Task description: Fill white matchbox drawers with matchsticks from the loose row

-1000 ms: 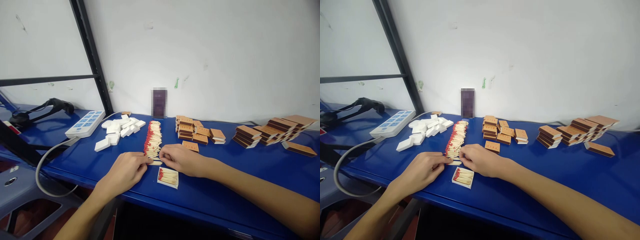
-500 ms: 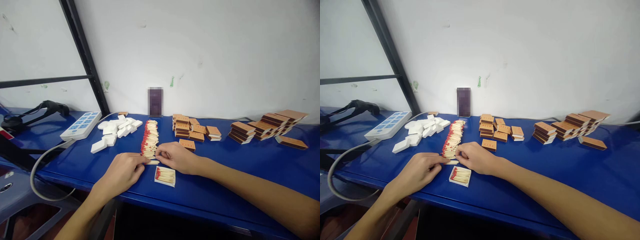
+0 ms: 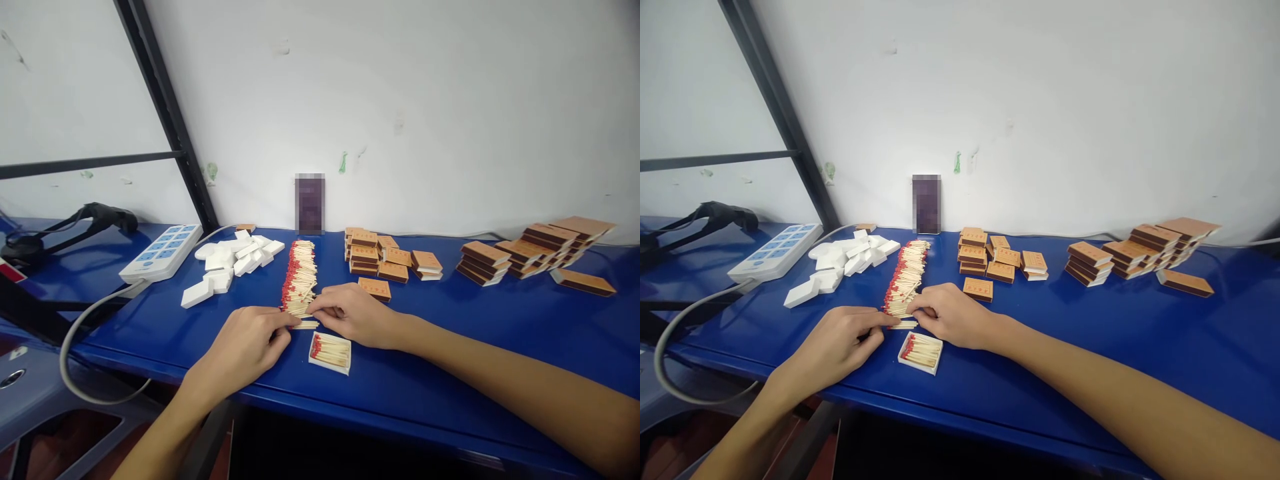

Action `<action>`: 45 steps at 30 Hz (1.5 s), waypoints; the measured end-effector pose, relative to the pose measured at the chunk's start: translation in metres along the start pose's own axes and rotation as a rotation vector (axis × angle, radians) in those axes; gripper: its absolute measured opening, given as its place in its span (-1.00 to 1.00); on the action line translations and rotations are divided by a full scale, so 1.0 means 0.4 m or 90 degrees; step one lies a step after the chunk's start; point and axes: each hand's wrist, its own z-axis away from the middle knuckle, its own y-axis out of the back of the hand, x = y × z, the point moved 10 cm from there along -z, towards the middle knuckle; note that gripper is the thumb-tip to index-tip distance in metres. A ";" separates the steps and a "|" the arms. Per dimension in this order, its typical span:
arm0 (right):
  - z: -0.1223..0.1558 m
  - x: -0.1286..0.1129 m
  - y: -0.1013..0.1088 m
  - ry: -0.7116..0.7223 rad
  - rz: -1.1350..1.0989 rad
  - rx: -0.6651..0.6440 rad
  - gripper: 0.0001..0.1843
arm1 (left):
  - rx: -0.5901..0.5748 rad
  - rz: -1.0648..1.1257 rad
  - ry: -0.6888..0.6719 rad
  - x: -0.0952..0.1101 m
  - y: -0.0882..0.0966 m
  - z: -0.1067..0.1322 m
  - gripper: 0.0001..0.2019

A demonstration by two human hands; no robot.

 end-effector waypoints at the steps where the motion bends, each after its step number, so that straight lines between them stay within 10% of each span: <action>1: 0.000 -0.002 0.000 0.004 0.000 -0.003 -0.77 | -0.002 0.000 0.002 -0.002 -0.001 -0.001 -0.67; 45: -0.004 0.030 -0.002 -0.107 -0.028 -0.030 -0.91 | 0.030 -0.027 0.016 0.001 0.009 -0.001 -0.69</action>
